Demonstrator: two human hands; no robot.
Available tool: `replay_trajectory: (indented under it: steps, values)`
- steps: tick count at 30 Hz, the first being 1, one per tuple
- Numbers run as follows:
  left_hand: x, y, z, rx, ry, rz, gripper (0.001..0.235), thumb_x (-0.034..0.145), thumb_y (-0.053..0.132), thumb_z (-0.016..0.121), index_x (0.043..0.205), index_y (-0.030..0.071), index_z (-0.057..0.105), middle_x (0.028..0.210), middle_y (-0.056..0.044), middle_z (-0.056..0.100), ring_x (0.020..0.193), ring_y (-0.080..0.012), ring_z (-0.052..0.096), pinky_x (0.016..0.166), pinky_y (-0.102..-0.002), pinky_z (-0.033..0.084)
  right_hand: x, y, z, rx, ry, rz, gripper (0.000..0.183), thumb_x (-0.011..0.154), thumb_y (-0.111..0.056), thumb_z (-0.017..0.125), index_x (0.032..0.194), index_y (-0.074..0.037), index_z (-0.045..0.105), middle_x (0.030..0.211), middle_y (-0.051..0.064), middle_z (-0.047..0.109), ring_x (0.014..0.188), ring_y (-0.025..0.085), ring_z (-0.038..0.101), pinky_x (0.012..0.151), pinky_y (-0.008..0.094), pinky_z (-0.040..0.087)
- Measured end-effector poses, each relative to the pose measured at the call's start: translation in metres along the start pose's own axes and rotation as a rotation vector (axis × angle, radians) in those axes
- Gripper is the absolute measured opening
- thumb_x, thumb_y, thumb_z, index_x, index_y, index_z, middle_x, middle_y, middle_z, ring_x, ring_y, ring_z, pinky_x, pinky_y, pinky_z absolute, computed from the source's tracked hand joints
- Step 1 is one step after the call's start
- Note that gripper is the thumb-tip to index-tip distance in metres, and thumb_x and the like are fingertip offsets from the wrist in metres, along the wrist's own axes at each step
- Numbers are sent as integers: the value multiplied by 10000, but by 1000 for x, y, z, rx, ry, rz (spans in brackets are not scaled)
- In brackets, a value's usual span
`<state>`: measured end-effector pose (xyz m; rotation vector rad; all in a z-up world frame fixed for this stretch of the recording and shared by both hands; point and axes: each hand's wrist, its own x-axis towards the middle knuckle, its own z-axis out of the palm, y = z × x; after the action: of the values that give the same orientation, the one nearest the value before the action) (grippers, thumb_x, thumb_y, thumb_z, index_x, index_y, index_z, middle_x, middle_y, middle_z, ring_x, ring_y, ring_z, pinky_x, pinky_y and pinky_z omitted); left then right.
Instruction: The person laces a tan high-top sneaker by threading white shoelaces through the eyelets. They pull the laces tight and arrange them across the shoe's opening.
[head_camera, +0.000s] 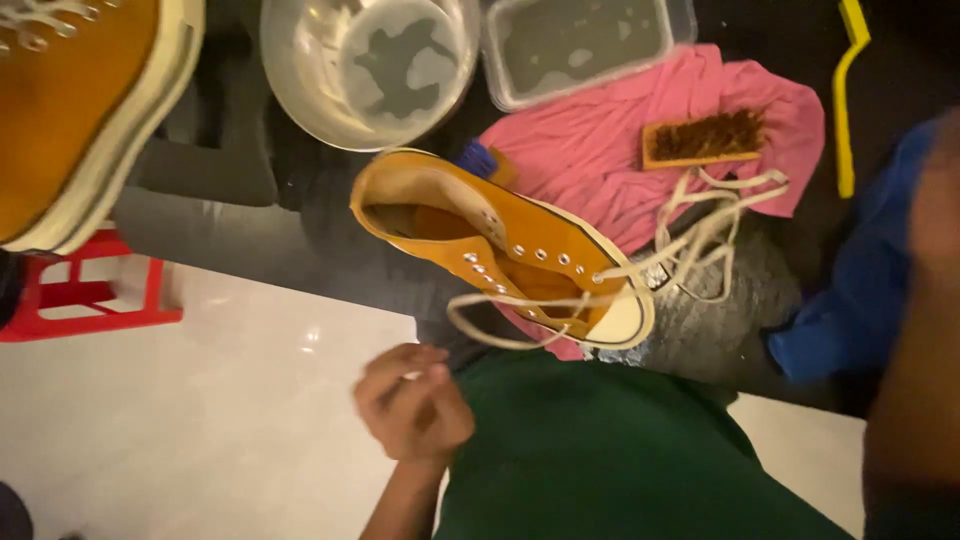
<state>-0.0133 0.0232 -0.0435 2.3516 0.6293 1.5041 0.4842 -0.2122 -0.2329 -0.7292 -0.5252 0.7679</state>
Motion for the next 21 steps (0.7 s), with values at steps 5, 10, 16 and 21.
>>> replay_trajectory:
  steps: [5, 10, 16, 21]
  values:
    - [18, 4, -2, 46, -46, 21, 41, 943, 77, 600, 927, 110, 582, 878, -103, 574, 719, -233, 580, 661, -361, 525, 20, -1, 118, -1104, -241, -133, 548, 1175, -363, 419, 787, 2, 550, 788, 134, 505, 719, 276, 476, 782, 473, 365]
    - [79, 55, 46, -11, -558, 338, 100, 965, 135, 651, 1053, 147, 698, 1098, -39, 660, 989, -232, 650, 865, -407, 528, 23, -48, 308, -1554, -614, -239, 117, 1022, -150, 747, 961, -56, 781, 890, 52, 760, 778, 190, 704, 672, 328, 524]
    - [80, 66, 77, 277, -745, 368, 79, 976, 42, 625, 1048, 64, 650, 1062, -86, 607, 875, -258, 523, 806, -437, 426, 21, -54, 288, -1744, -691, 295, 339, 844, -373, 709, 1147, -224, 745, 1218, -17, 730, 1166, 216, 658, 883, 440, 537]
    - [78, 54, 66, 18, -723, 321, 118, 968, -36, 656, 1026, 65, 674, 1065, -78, 643, 894, -275, 584, 877, -448, 463, 23, -46, 288, -1751, -732, 331, 451, 850, -244, 738, 1292, -179, 680, 1200, 52, 682, 1017, 275, 675, 732, 464, 586]
